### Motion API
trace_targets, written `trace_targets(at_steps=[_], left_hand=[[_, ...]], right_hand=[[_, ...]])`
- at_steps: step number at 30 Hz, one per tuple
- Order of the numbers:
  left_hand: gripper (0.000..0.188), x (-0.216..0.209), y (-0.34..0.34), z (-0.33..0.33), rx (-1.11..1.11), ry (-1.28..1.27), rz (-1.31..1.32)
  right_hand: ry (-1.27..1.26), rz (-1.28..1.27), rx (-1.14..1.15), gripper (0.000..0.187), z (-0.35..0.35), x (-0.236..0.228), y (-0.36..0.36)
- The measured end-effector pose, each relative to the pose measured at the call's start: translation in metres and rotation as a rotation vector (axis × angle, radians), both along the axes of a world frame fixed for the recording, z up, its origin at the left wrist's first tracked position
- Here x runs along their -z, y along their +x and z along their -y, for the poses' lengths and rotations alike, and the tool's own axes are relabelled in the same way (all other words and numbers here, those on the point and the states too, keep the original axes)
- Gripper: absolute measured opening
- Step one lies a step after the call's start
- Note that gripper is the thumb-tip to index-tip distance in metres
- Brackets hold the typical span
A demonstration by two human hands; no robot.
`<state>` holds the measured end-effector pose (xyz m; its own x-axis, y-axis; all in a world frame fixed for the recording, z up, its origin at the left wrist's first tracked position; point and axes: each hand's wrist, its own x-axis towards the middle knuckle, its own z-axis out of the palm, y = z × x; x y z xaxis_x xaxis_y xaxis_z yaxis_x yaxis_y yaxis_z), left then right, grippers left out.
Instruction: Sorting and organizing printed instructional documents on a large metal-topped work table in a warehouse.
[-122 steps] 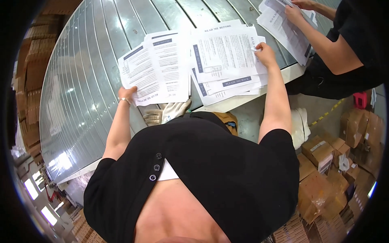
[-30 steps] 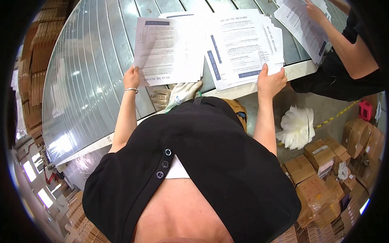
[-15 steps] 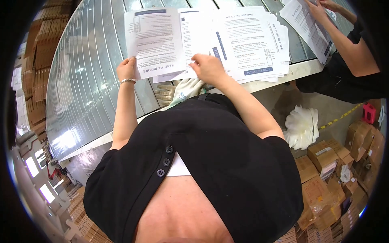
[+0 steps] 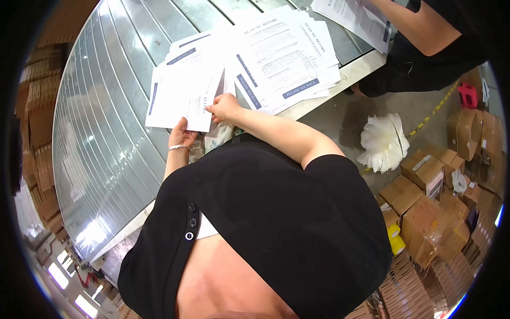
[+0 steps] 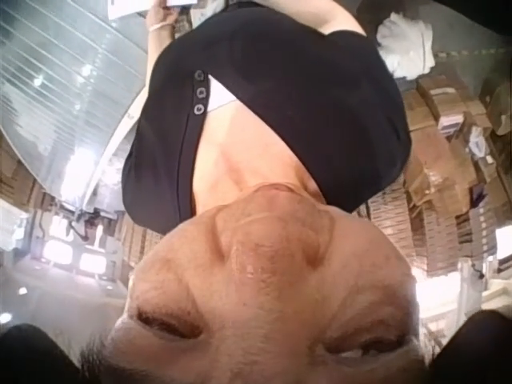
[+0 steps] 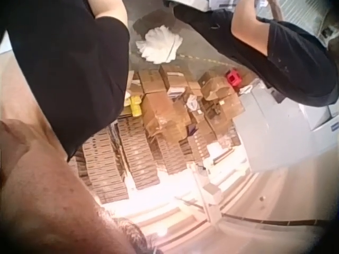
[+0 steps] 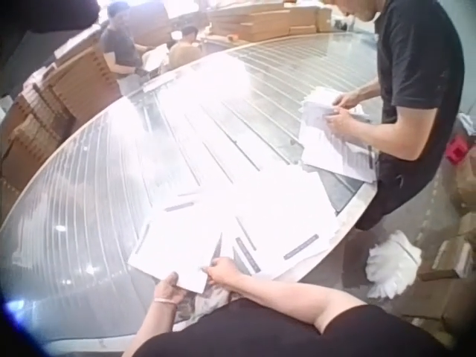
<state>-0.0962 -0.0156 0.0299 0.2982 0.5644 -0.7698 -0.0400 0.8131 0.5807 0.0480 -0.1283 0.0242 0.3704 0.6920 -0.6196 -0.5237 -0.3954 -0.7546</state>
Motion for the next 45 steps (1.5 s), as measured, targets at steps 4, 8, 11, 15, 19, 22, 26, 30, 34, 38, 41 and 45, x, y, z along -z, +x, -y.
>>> trace_targets(at_steps=[4,8,11,15,19,22,26,30,34,38,41,45], left_hand=[[0.065,-0.011,0.002,-0.003,0.044,-0.178,0.147],[0.067,-0.011,0.006,-0.01,-0.202,-0.282,0.071],[0.049,0.022,-0.004,-0.028,-0.224,-0.29,0.081],[0.021,0.05,-0.01,-0.039,-0.166,-0.15,-0.151],[0.014,0.048,-0.015,-0.044,-0.172,-0.083,-0.25],[0.014,0.052,-0.032,-0.058,-0.184,-0.021,-0.279],[0.012,0.042,-0.045,-0.069,-0.165,0.085,-0.241],[0.014,0.018,-0.042,-0.066,-0.203,0.189,-0.297],[0.019,0.015,-0.041,-0.07,-0.018,0.317,-0.44],[0.019,0.007,-0.036,-0.067,-0.002,0.379,-0.441],[0.02,0.003,-0.038,-0.063,0.084,0.476,-0.492],[0.02,0.006,-0.036,-0.065,0.085,0.659,-0.333]], right_hand=[[-0.031,0.184,-0.153,0.019,0.022,-0.007,0.038],[-0.06,0.281,-0.223,0.02,0.049,-0.023,0.094],[-0.136,0.431,-0.302,0.023,0.078,-0.039,0.144],[-0.199,0.557,-0.286,0.022,0.112,-0.049,0.204],[-0.395,0.634,-0.332,0.02,0.137,-0.047,0.253],[-0.488,0.661,-0.385,0.02,0.15,-0.04,0.279],[-0.659,0.677,-0.501,0.02,0.157,-0.031,0.304],[-0.751,0.781,-0.523,0.02,0.155,-0.019,0.313],[-0.874,0.994,-0.639,0.029,0.149,-0.032,0.308],[-0.903,1.294,-0.505,0.039,0.13,-0.054,0.279],[-0.556,1.424,-0.304,0.039,0.105,-0.056,0.234],[-0.212,1.089,-0.391,0.039,0.058,-0.06,0.142]])
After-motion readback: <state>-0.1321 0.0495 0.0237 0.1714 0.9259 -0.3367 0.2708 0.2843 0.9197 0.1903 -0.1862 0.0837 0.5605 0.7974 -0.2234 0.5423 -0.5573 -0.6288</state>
